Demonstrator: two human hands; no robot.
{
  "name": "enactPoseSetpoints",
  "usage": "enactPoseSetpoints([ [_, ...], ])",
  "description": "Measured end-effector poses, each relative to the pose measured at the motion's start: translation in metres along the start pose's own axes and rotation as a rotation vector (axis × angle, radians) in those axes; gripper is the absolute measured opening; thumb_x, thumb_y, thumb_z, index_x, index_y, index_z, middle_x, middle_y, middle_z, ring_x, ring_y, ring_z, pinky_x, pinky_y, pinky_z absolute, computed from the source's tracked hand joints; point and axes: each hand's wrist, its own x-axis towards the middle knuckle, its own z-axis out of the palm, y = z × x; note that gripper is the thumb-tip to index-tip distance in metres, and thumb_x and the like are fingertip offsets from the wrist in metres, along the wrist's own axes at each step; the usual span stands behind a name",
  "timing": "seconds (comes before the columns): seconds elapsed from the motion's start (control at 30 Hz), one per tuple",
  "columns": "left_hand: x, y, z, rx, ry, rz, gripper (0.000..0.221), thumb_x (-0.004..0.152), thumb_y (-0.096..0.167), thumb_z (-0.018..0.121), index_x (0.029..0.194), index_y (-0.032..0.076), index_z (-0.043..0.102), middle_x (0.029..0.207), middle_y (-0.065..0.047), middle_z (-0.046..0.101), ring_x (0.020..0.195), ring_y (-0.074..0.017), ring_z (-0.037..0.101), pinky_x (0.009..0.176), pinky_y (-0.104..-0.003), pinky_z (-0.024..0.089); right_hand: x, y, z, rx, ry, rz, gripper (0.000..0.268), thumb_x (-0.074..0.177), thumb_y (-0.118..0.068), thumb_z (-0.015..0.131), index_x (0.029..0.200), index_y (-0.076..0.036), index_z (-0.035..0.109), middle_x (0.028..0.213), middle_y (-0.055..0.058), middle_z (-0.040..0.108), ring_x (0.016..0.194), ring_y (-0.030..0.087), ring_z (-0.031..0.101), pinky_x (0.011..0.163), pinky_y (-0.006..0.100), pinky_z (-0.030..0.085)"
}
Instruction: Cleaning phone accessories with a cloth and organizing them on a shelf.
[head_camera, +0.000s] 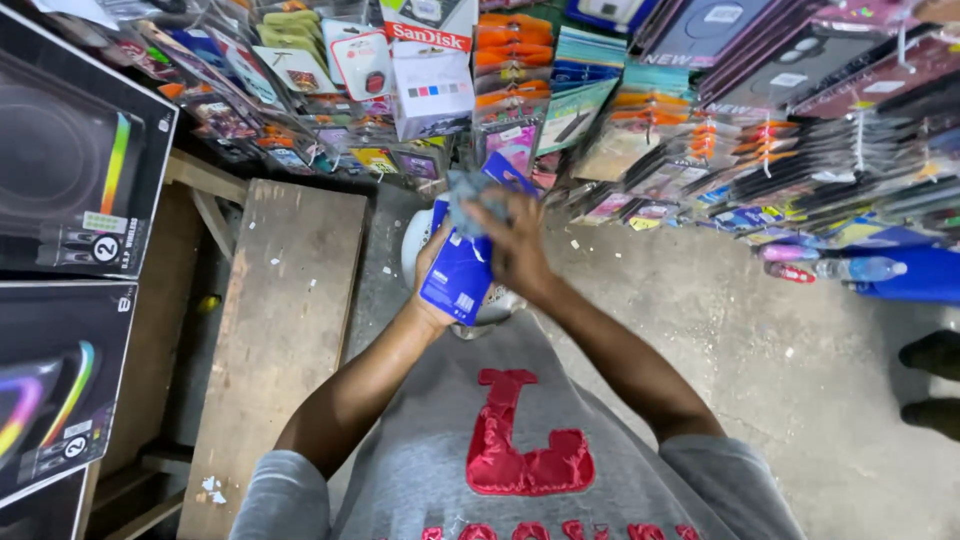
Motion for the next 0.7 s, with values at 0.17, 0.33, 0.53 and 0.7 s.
enactPoseSetpoints([
  [0.17,-0.008,0.002,0.002,0.114,0.006,-0.156,0.054,0.09,0.05,0.067,0.118,0.005,0.071,0.109,-0.019,0.075,0.098,-0.036,0.074,0.088,-0.07,0.054,0.018,0.024,-0.008,-0.131,0.034,0.058,0.066,0.081,0.004,0.048,0.139,-0.022,0.066,0.128,0.018,0.056,0.103,0.044,0.053,0.089,0.05,0.043],
  [0.33,-0.033,0.016,-0.022,0.348,0.264,-0.135,0.041,0.086,0.037,0.077,0.108,0.002,0.071,0.091,-0.019,0.074,0.071,-0.0296,0.073,0.057,-0.05,0.06,-0.005,0.067,-0.004,-0.065,0.113,0.265,0.077,0.07,0.014,0.049,0.138,-0.018,0.065,0.124,0.016,0.055,0.106,0.043,0.055,0.097,0.048,0.047],
  [0.53,-0.047,0.048,-0.051,0.441,0.289,0.021,0.051,0.088,0.052,0.07,0.112,0.008,0.067,0.095,-0.017,0.072,0.07,-0.027,0.069,0.041,-0.035,0.047,-0.104,0.11,0.06,0.058,0.048,0.35,0.064,0.065,0.019,0.05,0.126,0.004,0.064,0.111,0.033,0.058,0.103,0.056,0.057,0.094,0.059,0.045],
  [0.7,-0.032,0.036,-0.036,0.808,0.136,0.14,0.079,0.09,0.044,0.066,0.156,0.015,0.035,0.135,-0.015,0.06,0.081,-0.0126,0.057,0.05,-0.021,0.043,-0.139,0.107,0.094,0.274,-0.367,0.819,0.064,0.095,-0.015,0.065,0.156,-0.016,0.046,0.142,0.033,0.05,0.141,0.054,0.039,0.119,0.06,0.031],
])
